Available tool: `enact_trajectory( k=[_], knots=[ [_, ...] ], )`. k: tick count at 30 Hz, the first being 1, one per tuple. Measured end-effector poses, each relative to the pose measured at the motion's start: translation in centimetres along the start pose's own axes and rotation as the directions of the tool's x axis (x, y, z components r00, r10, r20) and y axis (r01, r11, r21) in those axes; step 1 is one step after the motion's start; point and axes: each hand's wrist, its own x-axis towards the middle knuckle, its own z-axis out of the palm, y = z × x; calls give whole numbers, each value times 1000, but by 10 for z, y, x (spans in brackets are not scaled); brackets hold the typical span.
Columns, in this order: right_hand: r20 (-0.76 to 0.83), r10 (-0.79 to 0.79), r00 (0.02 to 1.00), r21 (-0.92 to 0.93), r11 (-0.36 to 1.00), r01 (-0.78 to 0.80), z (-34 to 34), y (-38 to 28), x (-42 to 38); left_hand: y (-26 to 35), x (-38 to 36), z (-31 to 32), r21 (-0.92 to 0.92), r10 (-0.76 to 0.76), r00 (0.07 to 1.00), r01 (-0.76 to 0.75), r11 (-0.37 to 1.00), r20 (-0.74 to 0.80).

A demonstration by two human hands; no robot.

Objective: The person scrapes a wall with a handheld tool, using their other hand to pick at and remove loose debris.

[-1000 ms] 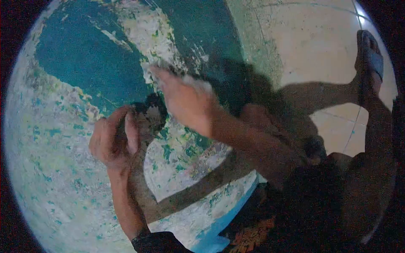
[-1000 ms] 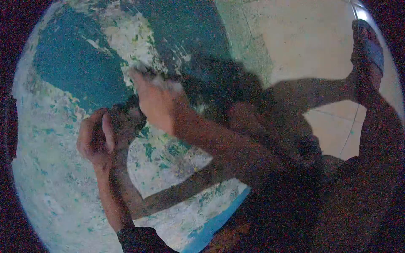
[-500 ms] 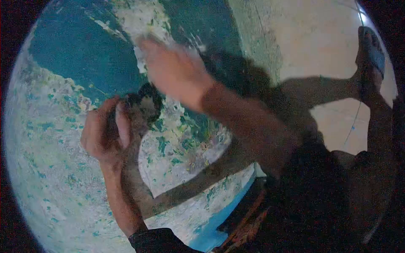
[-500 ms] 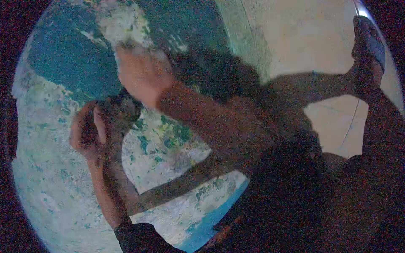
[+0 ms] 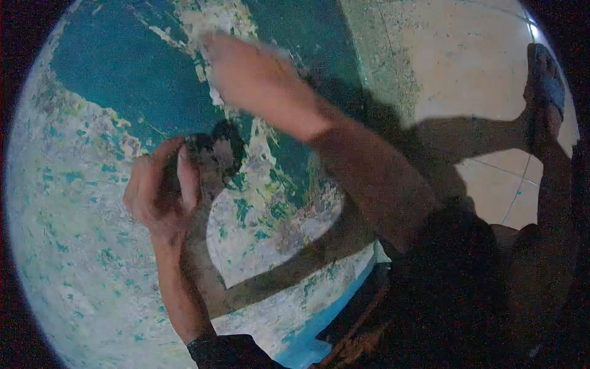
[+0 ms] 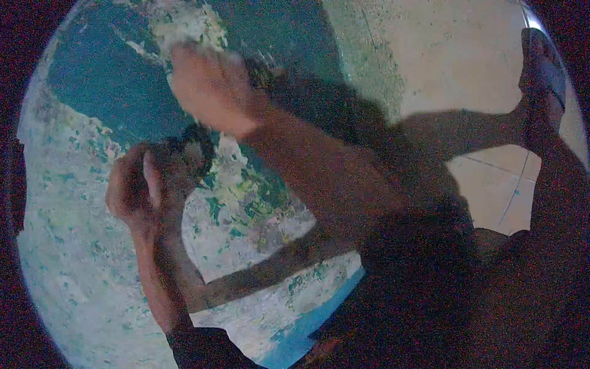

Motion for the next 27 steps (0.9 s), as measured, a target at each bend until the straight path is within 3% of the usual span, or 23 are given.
enact_trajectory(
  k=[3, 6, 10, 12, 14, 16, 19, 22, 23, 26, 27],
  knots=[
    [-123, -65, 990, -12, 998, 64, 15, 2, -25, 1, -1, -3, -9, 3, 1000, -3, 1000, -5],
    [88, 131, 987, 2, 991, -132, 3, -10, -50, 1, 4, -2, -10, -14, 1000, 14, 1000, 0],
    [-48, 49, 998, 24, 999, -48, 2, -5, -19, 5, -1, -4, 20, -63, 998, 63, 998, 24],
    [-143, 31, 989, -74, 996, -42, 32, -4, -42, 1, 3, -5, 23, -3, 1000, 3, 1000, 15],
    [-170, 20, 985, -60, 998, -30, 37, 0, -42, 0, 4, -3, 15, 11, 1000, -11, 1000, 16],
    [-119, 8, 993, 63, 998, -1, 12, -1, -16, 2, -2, -2, 0, -33, 999, 33, 999, 22],
    [-129, 26, 991, 41, 999, -21, 6, -5, -6, 3, -2, -3, 3, -36, 999, 36, 999, 24],
    [-39, 72, 997, -21, 997, -73, 15, -9, -58, 1, 1, -8, 30, -35, 998, 33, 999, 59],
    [-5, 77, 997, 17, 997, -77, 14, -6, -52, 1, 2, -7, 29, -14, 999, 12, 1000, 48],
    [-149, -65, 987, -26, 998, 62, 9, 1, 10, 0, -1, -3, 6, 13, 1000, -13, 1000, 18],
    [-98, -54, 994, -27, 998, 51, 6, 2, 24, 0, -1, 1, -16, 3, 1000, -3, 1000, -5]
  ],
)
